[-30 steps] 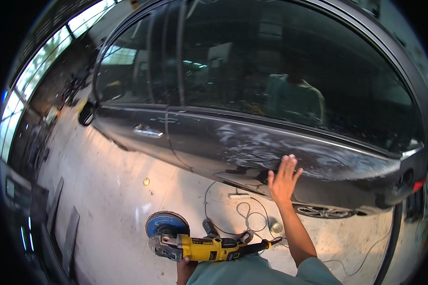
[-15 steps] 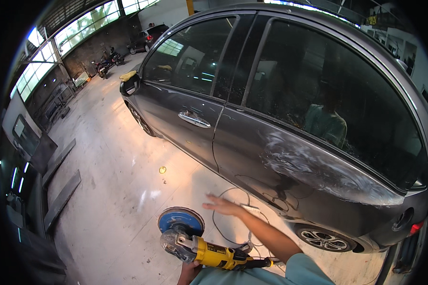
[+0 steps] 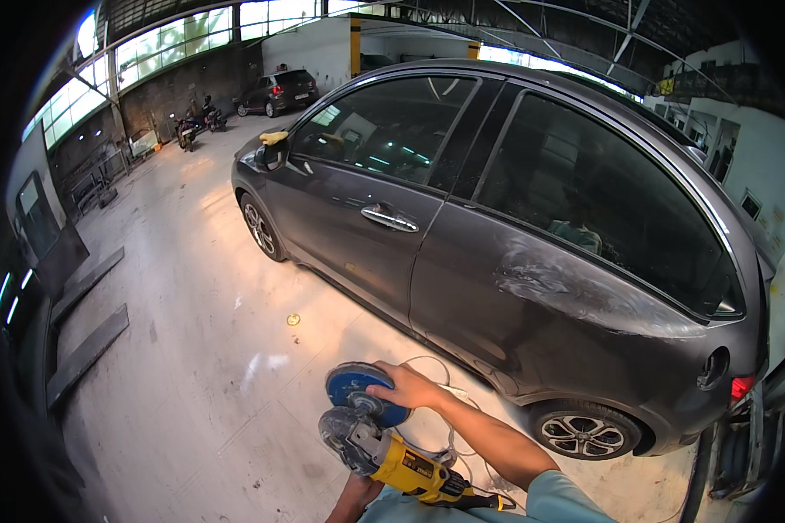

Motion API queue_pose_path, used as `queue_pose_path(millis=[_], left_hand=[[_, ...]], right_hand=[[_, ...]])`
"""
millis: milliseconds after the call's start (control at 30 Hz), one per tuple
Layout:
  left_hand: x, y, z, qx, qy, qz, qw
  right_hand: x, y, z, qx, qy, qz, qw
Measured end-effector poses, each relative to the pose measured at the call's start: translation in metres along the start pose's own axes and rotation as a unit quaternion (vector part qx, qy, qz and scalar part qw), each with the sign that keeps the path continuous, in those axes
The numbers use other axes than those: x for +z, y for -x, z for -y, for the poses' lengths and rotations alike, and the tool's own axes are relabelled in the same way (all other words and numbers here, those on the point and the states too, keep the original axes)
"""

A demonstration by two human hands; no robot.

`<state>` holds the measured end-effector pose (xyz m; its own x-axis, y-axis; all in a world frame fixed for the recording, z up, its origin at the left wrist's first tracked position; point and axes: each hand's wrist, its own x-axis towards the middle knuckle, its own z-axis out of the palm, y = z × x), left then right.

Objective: The person applies a substance to a car door by hand and then uses a power sander to smooth the surface of the door.

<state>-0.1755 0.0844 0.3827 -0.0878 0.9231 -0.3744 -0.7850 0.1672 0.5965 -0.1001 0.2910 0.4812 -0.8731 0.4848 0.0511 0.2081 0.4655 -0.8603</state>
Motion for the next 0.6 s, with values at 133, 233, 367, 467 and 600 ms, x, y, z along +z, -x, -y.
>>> queue_pose_path(millis=[133, 233, 367, 467, 600], left_hand=[[-0.073, 0.027, 0.013, 0.041, 0.116, 0.218, 0.968], [-0.065, 0.054, 0.016, 0.038, 0.102, 0.231, 0.967], [-0.065, 0.080, 0.023, 0.016, 0.113, 0.190, 0.975], [-0.080, 0.102, 0.026, 0.021, 0.092, 0.183, 0.979], [-0.094, 0.121, 0.036, 0.026, 0.070, 0.178, 0.981]], right_hand=[[0.036, 0.013, 0.062, -0.002, 0.061, -0.017, 0.998], [0.055, 0.031, 0.084, -0.009, 0.128, -0.032, 0.991], [0.075, 0.048, 0.113, -0.048, 0.198, -0.128, 0.971], [0.098, 0.045, 0.129, -0.124, 0.144, -0.238, 0.953], [0.129, 0.066, 0.151, -0.101, 0.032, -0.313, 0.944]])
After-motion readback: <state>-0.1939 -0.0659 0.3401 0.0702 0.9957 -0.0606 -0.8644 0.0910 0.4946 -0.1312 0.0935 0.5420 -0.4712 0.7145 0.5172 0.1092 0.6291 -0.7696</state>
